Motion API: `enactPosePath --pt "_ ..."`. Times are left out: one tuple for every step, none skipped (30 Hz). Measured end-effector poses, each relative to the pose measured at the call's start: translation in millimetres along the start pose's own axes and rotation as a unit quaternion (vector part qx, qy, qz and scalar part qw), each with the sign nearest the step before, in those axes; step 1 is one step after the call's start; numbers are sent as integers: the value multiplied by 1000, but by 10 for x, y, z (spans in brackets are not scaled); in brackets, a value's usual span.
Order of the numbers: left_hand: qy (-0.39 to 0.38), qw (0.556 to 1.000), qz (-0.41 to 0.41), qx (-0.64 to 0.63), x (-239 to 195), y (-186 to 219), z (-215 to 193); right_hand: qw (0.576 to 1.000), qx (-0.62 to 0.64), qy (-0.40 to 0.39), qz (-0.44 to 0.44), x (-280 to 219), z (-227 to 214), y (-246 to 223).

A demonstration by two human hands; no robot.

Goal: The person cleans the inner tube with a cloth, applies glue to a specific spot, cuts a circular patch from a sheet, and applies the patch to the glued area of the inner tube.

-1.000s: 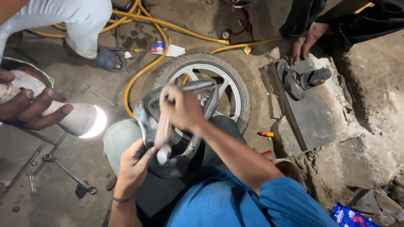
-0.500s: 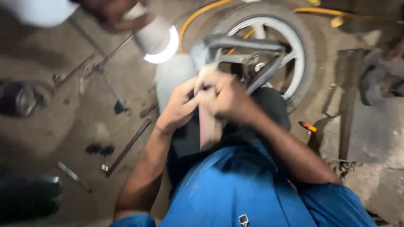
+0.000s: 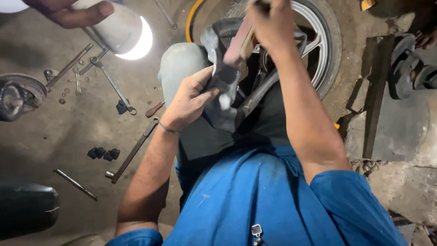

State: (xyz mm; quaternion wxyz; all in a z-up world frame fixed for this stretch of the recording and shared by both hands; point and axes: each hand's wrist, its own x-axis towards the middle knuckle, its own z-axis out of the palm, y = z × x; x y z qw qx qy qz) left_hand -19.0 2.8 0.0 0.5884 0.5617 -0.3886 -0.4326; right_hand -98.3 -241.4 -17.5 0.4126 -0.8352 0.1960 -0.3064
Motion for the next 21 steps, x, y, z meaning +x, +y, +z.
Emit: enactPosePath --pt "3 999 0 -42 -13 3 -1 998 -25 60 14 41 -21 -34" --pt "3 997 -13 -72 -14 7 -25 1000 -8 14 -14 97 -25 -101" --pt "3 995 -26 -101 -11 6 -56 999 8 -32 -43 79 -23 -202" --pt "1 990 -46 -133 -34 -9 -55 994 25 -79 -65 -35 -2 -293" --pt "1 990 -50 -129 -40 -26 -57 987 43 -126 -86 -140 13 -353" --pt "-3 991 -51 -123 -10 -32 -61 978 58 -167 -110 -235 31 -362" --pt "-7 992 -52 -116 20 -35 -42 966 72 -208 -133 -266 54 -301" --pt "-11 993 -58 -106 30 -29 -22 982 68 -167 -60 -307 70 -162" --pt "-15 993 -64 -95 37 -17 5 990 63 -125 14 -286 84 49" --pt "-15 994 -65 -83 42 10 12 991 59 -85 82 -140 115 325" --pt "-14 995 -46 -83 22 44 13 994 -45 9 97 -45 98 644" --pt "-11 996 -30 -84 -19 71 23 978 -147 99 111 -36 22 985" --pt "-9 996 -14 -86 -56 96 18 979 -82 126 137 -111 -119 1321" --pt "-1 993 -27 -118 -71 122 4 976 -15 148 159 -171 -311 1646" --pt "7 988 -40 -150 -71 142 -18 979 79 161 96 -419 -567 1905" --pt "19 981 -58 -185 -119 154 -18 969 19 178 173 -759 -844 2109" --pt "24 980 -59 -189 -125 161 -12 972 112 187 91 -1105 -1106 2286" --pt "23 979 -61 -191 -79 185 -9 956 93 207 188 -1507 -1375 2400" --pt "21 979 -64 -194 -29 223 21 970 -33 192 142 -1859 -1648 2495" --pt "29 976 -87 -197 47 268 54 965 -165 178 97 -2265 -1870 2533" --pt "37 973 -111 -199 102 332 67 952 -172 193 162 -2554 -1970 2589"
